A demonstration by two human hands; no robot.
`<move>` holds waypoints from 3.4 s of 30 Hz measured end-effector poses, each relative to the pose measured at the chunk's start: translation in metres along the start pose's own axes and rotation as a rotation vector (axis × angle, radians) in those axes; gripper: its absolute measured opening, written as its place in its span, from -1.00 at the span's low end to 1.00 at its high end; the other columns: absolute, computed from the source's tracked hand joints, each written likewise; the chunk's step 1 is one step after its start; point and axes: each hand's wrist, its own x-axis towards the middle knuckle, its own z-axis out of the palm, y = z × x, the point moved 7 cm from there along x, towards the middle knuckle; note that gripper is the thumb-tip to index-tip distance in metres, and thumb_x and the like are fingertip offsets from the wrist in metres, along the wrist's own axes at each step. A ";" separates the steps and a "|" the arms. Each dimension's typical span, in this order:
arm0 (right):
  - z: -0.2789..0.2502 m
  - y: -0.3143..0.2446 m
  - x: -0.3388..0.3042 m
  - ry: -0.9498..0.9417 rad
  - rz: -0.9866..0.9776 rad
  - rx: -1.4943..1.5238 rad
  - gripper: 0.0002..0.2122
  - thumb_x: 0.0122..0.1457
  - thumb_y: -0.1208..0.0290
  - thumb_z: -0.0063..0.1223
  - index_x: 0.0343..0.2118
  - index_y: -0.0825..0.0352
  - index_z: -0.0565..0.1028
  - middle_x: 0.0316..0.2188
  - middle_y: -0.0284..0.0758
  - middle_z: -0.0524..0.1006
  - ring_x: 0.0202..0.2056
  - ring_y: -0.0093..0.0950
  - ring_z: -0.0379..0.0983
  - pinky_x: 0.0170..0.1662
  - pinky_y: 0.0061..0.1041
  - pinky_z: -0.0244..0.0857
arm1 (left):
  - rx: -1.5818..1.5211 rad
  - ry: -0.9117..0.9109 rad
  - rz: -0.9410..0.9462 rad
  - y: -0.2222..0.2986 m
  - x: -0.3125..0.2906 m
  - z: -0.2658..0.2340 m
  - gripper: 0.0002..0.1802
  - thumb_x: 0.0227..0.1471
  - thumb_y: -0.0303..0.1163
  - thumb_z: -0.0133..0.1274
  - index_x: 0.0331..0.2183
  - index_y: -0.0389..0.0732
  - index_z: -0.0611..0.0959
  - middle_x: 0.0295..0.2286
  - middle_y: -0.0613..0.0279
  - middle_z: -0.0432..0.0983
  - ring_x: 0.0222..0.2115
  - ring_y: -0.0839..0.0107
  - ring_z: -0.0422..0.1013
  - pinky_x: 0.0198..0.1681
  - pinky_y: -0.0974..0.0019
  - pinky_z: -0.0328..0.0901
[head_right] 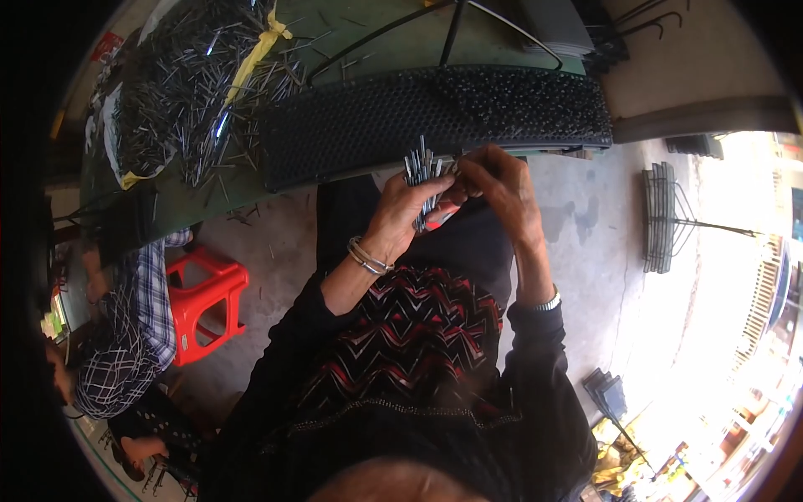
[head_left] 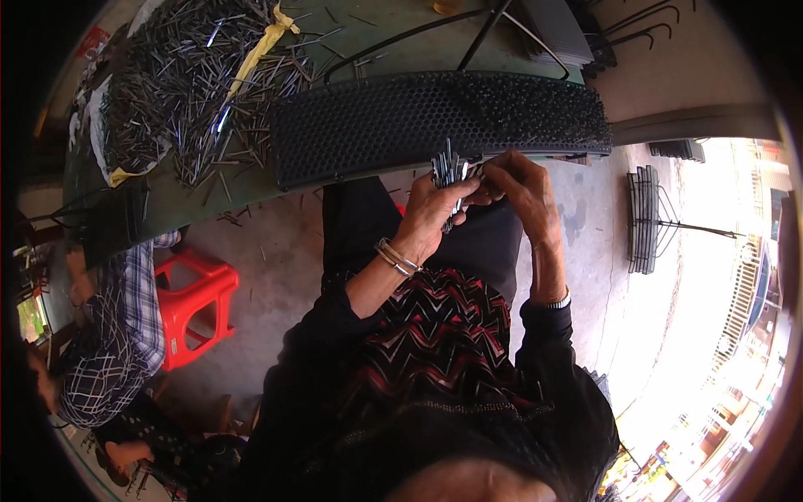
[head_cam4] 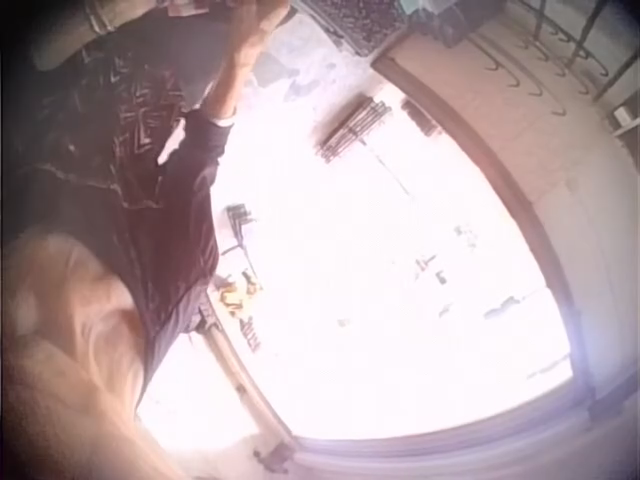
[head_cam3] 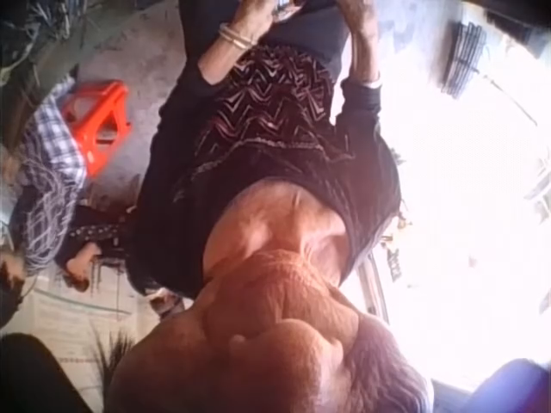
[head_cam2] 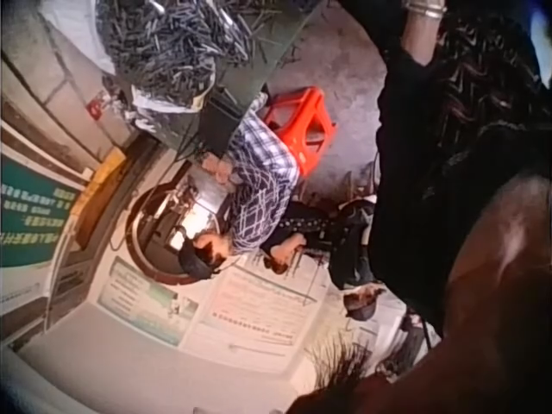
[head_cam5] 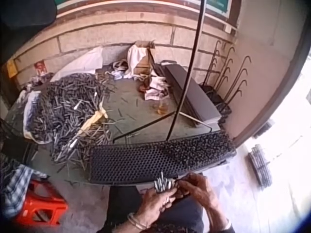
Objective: The person is inserting small metal pins into a perforated board for assembly.
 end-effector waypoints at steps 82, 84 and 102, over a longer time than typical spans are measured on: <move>0.008 0.086 0.022 0.223 0.035 0.727 -0.54 0.29 0.03 -0.09 -0.19 0.47 0.49 -0.23 -0.21 0.58 -0.35 -0.50 0.52 -0.27 -0.58 0.36 | 0.397 0.585 0.392 0.140 -0.017 -0.189 -0.69 0.08 -0.23 0.16 -0.55 -0.20 0.51 -0.71 0.35 0.34 -0.78 0.64 0.17 -0.76 0.54 -0.05; 0.008 0.067 0.018 0.129 0.023 0.295 -0.55 0.32 0.07 -0.13 -0.33 0.47 0.54 -0.36 -0.25 0.61 -0.46 -0.49 0.54 -0.36 -0.56 0.39 | 0.333 0.593 0.452 0.138 -0.023 -0.164 -0.75 0.10 -0.25 0.14 -0.46 -0.22 0.54 -0.69 0.36 0.33 -0.77 0.65 0.16 -0.75 0.54 -0.04; 0.205 -0.115 -0.004 -0.148 -1.414 -0.993 -0.86 -0.21 0.51 0.14 -0.55 0.47 0.49 -0.57 -0.20 0.48 -0.55 -0.33 0.53 -0.52 -0.39 0.36 | 0.102 -0.444 0.117 -0.025 -0.003 0.039 -0.72 0.18 -0.29 -0.01 -0.19 -0.31 0.55 -0.38 0.33 0.53 -0.38 0.57 0.45 -0.32 0.47 0.37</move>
